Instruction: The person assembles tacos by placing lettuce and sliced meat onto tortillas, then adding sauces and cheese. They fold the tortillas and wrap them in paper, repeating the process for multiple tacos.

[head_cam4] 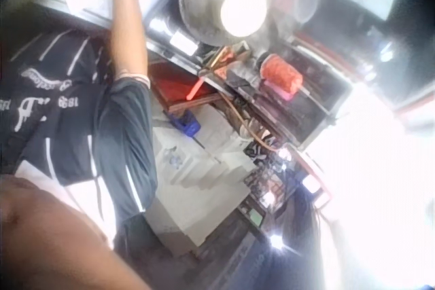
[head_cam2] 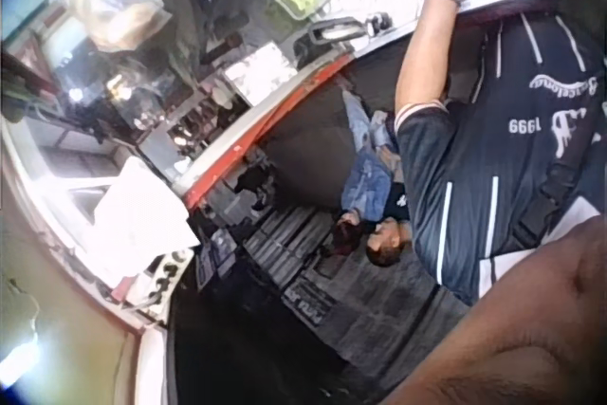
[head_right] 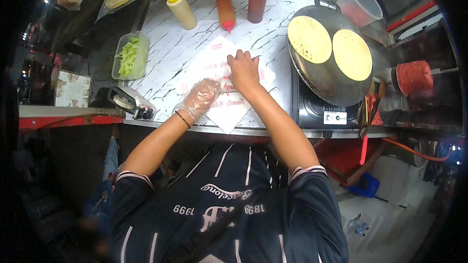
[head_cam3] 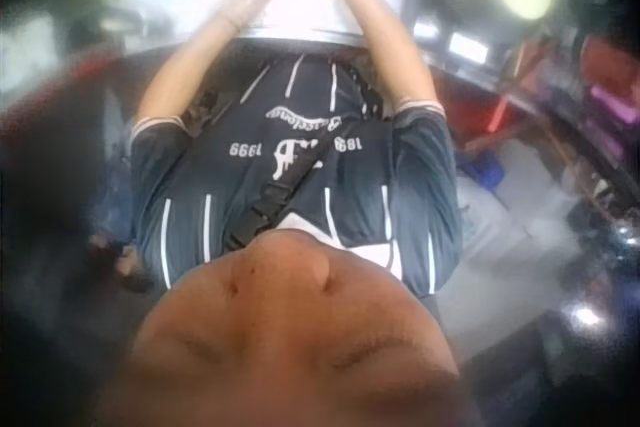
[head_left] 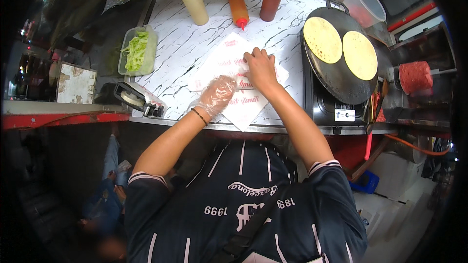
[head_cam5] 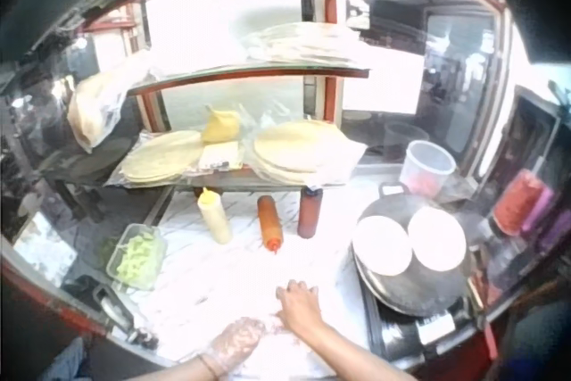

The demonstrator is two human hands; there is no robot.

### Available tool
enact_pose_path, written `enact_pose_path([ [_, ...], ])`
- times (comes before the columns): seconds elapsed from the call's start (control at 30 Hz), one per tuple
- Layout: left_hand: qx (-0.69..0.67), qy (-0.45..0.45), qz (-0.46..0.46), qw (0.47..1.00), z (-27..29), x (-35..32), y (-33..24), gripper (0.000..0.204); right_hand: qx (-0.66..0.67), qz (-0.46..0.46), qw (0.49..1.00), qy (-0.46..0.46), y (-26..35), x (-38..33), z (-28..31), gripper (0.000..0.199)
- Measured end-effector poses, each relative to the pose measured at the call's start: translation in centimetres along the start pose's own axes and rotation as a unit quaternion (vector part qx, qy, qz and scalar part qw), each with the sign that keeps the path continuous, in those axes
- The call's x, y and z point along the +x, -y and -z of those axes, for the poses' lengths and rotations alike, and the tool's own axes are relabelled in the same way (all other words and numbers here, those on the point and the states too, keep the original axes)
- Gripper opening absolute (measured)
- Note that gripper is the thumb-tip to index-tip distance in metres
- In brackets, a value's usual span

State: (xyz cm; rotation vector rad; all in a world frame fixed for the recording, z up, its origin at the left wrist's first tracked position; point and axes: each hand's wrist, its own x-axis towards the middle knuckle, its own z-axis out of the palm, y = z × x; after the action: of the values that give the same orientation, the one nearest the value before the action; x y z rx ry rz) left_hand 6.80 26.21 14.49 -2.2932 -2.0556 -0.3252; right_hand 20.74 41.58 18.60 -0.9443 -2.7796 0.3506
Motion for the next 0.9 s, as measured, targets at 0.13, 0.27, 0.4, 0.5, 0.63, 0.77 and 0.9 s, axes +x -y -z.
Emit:
enact_pose_path([
  [0.13, -0.027, 0.045, 0.041, 0.998, 1.3, 1.1, 0.9, 0.021, 0.026, 0.132, 0.991, 0.023, -0.8, -1.8, 0.9, 0.028],
  [0.27, -0.018, 0.091, 0.13, 0.987, 2.2, 2.4, 1.3, 0.028, -0.039, 0.142, 0.987, 0.06, -1.4, -1.9, 0.4, 0.026],
  [0.4, -0.016, 0.161, 0.232, 0.959, 2.3, 4.6, 1.0, 0.034, -0.134, 0.129, 0.982, -0.036, -0.7, -1.4, -0.6, 0.021],
  [0.5, -0.024, 0.151, 0.269, 0.951, 2.7, 5.4, 0.6, 0.036, -0.176, 0.158, 0.966, -0.104, 0.7, -1.9, -1.3, 0.019],
  [0.63, -0.001, 0.172, 0.309, 0.935, 3.5, 6.6, 0.4, 0.037, -0.176, 0.241, 0.953, -0.051, 2.0, -3.4, -1.9, 0.018],
  [0.77, 0.05, 0.014, 0.289, 0.956, 4.3, 5.0, 0.6, 0.036, -0.209, 0.225, 0.949, -0.067, 2.0, -3.5, -2.4, 0.018],
  [0.9, -0.185, 0.07, 0.338, 0.92, 4.4, -0.6, 1.2, 0.051, -0.21, 0.217, 0.952, -0.048, 1.7, -2.5, -2.6, 0.019],
])
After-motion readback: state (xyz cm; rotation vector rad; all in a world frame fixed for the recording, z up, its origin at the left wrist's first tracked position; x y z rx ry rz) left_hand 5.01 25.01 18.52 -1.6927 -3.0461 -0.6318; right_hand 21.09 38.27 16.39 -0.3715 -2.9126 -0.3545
